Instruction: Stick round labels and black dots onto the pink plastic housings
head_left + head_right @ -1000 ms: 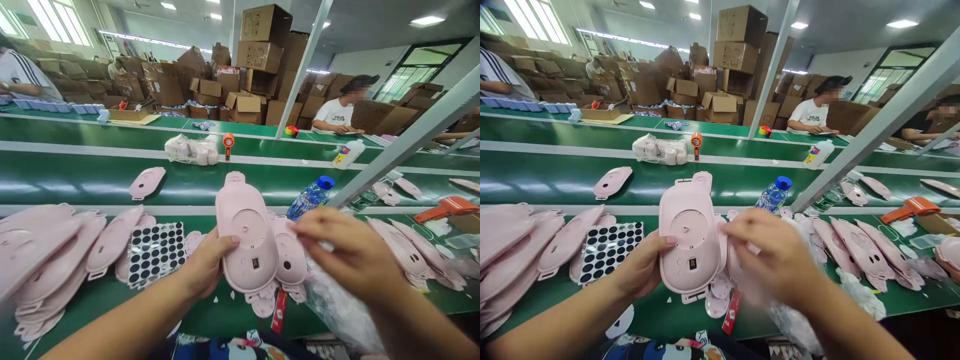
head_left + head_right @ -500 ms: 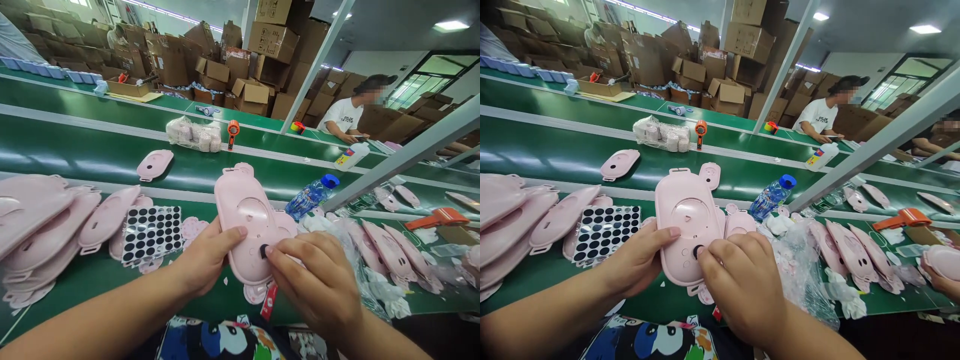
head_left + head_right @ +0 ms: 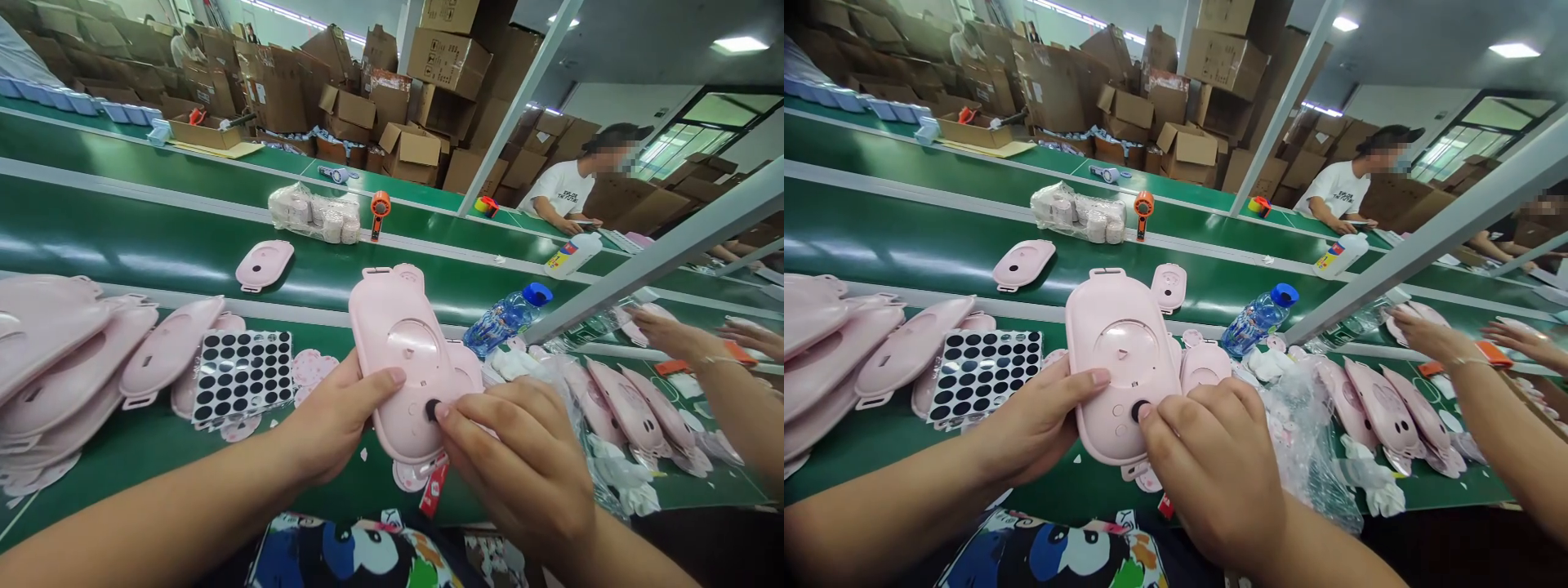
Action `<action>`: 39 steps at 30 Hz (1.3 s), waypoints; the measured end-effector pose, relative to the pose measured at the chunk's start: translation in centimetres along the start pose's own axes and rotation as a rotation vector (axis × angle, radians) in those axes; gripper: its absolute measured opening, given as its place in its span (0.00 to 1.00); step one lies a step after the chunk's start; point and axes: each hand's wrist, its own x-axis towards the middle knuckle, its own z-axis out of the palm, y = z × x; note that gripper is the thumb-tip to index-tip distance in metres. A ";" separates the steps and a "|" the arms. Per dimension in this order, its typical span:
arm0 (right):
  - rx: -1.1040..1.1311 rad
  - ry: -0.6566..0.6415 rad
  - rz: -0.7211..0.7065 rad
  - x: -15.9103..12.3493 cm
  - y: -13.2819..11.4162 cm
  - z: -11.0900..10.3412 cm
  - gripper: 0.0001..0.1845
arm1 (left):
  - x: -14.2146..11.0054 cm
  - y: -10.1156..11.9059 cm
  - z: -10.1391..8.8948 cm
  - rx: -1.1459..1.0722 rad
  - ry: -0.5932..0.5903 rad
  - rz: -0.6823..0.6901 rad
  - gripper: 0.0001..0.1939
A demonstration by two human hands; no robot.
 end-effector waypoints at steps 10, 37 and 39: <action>0.019 -0.156 0.056 0.1 -0.4 -0.3 0.11 | -0.2 -0.4 0.0 0.066 0.040 0.052 0.37; 0.362 -0.732 0.538 0.6 1.4 13.9 0.09 | -1.7 4.1 -10.5 0.096 0.459 0.206 0.31; 0.532 -0.590 0.582 1.8 1.4 11.6 0.10 | -1.7 3.1 -10.9 0.169 0.426 0.091 0.32</action>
